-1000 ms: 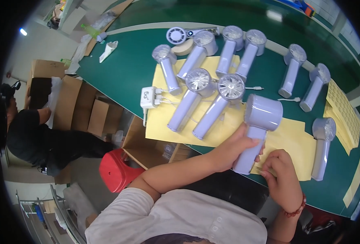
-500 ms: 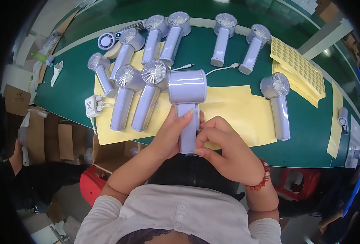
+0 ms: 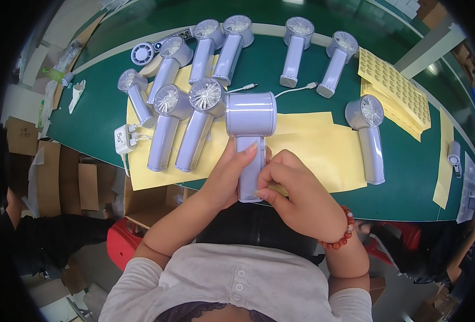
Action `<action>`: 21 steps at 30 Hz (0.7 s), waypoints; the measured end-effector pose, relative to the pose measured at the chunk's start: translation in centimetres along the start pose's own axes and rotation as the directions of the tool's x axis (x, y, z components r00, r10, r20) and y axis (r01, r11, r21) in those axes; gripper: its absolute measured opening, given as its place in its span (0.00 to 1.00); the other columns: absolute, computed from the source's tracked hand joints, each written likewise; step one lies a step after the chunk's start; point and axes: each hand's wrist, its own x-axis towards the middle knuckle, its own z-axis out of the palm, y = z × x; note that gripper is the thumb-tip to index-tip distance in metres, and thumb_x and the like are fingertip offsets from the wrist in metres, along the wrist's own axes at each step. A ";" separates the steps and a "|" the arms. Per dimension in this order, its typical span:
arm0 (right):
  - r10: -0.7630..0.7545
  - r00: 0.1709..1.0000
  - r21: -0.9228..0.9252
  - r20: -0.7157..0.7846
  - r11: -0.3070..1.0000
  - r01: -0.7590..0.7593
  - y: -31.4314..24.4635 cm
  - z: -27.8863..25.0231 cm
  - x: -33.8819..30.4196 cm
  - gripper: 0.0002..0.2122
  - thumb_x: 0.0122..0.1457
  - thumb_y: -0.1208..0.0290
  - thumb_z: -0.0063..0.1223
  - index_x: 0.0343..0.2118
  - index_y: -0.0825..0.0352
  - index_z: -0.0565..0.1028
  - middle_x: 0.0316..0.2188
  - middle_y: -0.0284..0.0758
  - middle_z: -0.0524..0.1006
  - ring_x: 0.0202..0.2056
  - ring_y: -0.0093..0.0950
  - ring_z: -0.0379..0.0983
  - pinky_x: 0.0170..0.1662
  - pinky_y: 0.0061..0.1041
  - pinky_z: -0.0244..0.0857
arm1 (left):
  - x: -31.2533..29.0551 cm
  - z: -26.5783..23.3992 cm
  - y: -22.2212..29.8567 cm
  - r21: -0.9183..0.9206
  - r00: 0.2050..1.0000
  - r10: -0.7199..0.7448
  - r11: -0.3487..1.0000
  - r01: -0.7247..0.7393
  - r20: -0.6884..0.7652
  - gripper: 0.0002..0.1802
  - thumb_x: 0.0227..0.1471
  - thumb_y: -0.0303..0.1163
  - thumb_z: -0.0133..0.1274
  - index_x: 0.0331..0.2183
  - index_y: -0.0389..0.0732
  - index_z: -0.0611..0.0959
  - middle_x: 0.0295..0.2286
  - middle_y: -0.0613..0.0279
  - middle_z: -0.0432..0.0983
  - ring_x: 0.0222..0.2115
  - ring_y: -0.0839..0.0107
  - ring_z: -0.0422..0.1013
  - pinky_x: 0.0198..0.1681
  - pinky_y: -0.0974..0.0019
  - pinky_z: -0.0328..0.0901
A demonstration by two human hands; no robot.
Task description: The person assembles handheld fans by hand from fan components, then applies product stickers to the assembled fans.
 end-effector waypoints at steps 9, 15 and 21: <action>-0.062 0.998 -0.133 -0.019 0.989 0.059 -0.4 0.2 0.1 0.06 0.48 0.83 0.52 0.27 0.68 0.68 0.30 0.37 0.65 0.33 0.34 0.63 0.36 0.26 0.59 | 0.1 -0.1 0.0 0.004 1.000 -0.004 1.000 0.004 0.010 0.23 0.56 0.40 0.42 0.49 0.43 0.58 0.36 0.60 0.65 0.36 0.74 0.65 0.39 0.69 0.63; -0.257 0.948 -0.409 -0.185 0.898 0.164 -0.4 2.2 -0.1 0.08 0.44 0.83 0.54 0.28 0.68 0.69 0.29 0.39 0.66 0.33 0.38 0.64 0.36 0.30 0.60 | 0.1 -0.3 0.1 -0.011 0.999 -0.004 1.000 0.004 -0.032 0.21 0.55 0.38 0.44 0.47 0.42 0.60 0.33 0.61 0.67 0.34 0.74 0.66 0.36 0.70 0.64; -0.310 0.874 -0.309 -0.374 0.930 0.198 1.5 1.0 -2.0 0.05 0.46 0.81 0.53 0.26 0.66 0.70 0.27 0.38 0.68 0.32 0.35 0.64 0.38 0.29 0.61 | 0.1 -0.3 -0.6 -0.090 1.000 -0.010 0.996 0.008 -0.016 0.20 0.54 0.34 0.45 0.47 0.41 0.60 0.32 0.60 0.67 0.31 0.73 0.67 0.33 0.67 0.67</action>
